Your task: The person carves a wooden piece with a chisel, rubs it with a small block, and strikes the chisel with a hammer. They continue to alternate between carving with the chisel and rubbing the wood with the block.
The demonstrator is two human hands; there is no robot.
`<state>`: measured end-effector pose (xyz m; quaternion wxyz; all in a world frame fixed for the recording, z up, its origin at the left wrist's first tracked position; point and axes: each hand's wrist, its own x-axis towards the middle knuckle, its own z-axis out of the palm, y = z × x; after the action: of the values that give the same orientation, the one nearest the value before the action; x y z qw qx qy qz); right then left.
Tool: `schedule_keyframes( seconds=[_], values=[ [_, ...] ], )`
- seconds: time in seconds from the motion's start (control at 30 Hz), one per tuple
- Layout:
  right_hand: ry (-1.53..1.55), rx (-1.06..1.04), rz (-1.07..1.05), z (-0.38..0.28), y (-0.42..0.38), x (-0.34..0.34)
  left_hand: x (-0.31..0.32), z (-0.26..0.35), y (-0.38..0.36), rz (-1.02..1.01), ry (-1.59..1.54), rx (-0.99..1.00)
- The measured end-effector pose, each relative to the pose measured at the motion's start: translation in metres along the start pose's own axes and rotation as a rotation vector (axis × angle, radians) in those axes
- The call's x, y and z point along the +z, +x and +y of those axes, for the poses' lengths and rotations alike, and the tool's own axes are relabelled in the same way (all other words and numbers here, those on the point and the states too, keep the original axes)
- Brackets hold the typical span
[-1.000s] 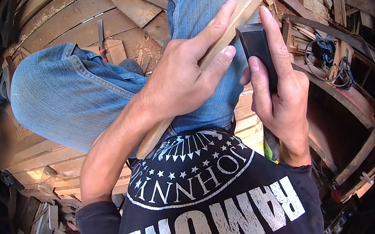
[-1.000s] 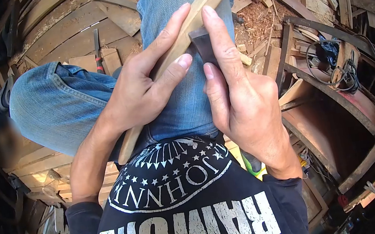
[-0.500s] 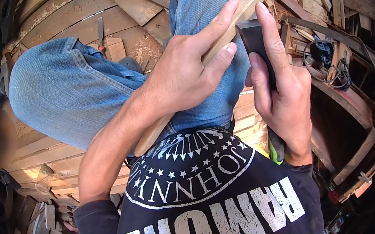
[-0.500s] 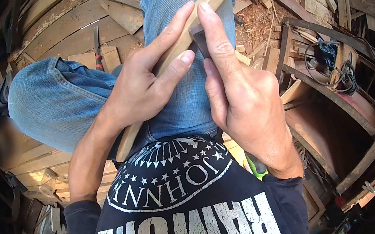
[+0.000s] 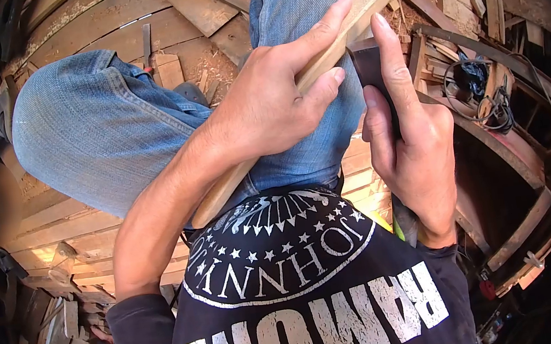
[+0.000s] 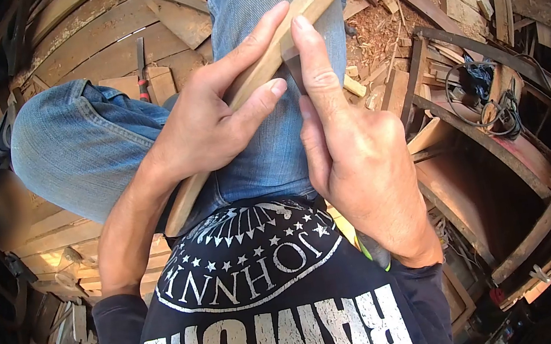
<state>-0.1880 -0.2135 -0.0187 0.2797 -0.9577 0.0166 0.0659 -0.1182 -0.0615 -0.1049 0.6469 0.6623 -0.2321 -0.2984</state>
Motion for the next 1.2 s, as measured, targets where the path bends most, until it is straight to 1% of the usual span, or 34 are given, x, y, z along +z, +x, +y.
schedule_keyframes(
  seconds=[0.17, 0.27, 0.33, 0.37, 0.4, 0.47, 0.5, 0.63, 0.7, 0.73, 0.8, 0.93, 1.0, 1.03, 1.1, 1.13, 1.17, 1.2],
  values=[
    [0.009, 0.043, 0.015, -0.005, 0.000, 0.001, 0.000, 0.000, 0.000, -0.008, -0.029, 0.007],
    [0.011, 0.024, -0.009, -0.004, -0.002, -0.001, 0.000, -0.002, 0.001, -0.011, -0.048, 0.017],
    [-0.072, -0.015, -0.116, 0.003, -0.006, 0.001, 0.000, -0.003, 0.000, -0.007, -0.064, 0.025],
    [-0.040, 0.051, -0.156, 0.002, -0.008, 0.002, 0.000, -0.002, -0.001, -0.008, -0.059, 0.032],
    [-0.042, 0.044, -0.154, 0.003, -0.008, 0.003, -0.001, -0.002, 0.000, -0.001, -0.051, 0.041],
    [0.062, 0.038, 0.021, 0.005, -0.011, 0.006, -0.003, -0.002, 0.000, -0.003, -0.041, 0.042],
    [0.115, 0.082, 0.023, 0.003, -0.011, 0.002, -0.002, -0.002, -0.001, -0.017, -0.036, 0.043],
    [0.108, 0.111, 0.071, 0.002, -0.008, 0.000, 0.001, -0.002, -0.001, -0.010, -0.088, 0.064],
    [0.232, 0.144, 0.132, 0.003, -0.008, 0.003, 0.003, -0.001, -0.003, 0.024, 0.035, 0.058],
    [0.234, 0.145, 0.130, 0.003, -0.009, 0.002, 0.002, 0.005, -0.004, 0.024, 0.036, 0.055],
    [0.422, 0.257, -0.006, 0.003, -0.008, 0.001, -0.002, 0.020, -0.005, -0.042, -0.092, -0.201],
    [0.484, 0.301, 0.053, 0.007, -0.006, 0.007, 0.011, 0.005, -0.011, 0.011, -0.040, -0.211],
    [0.627, 0.334, 0.124, 0.015, -0.006, 0.017, 0.024, -0.010, -0.011, 0.229, 0.023, 0.134],
    [0.656, 0.344, 0.146, 0.018, -0.006, 0.023, 0.022, -0.006, -0.011, 0.221, 0.021, 0.132],
    [0.719, 0.359, 0.137, 0.020, -0.005, 0.027, 0.013, 0.007, -0.013, 0.066, -0.002, -0.008],
    [0.736, 0.365, 0.117, 0.021, -0.004, 0.028, 0.015, 0.004, -0.012, 0.066, -0.004, -0.012],
    [0.738, 0.368, 0.113, 0.025, -0.004, 0.030, 0.017, -0.001, -0.011, 0.111, 0.010, 0.049],
    [0.701, 0.224, 0.153, 0.031, -0.004, 0.034, 0.019, -0.005, -0.011, 0.155, 0.023, 0.110]
  ],
)
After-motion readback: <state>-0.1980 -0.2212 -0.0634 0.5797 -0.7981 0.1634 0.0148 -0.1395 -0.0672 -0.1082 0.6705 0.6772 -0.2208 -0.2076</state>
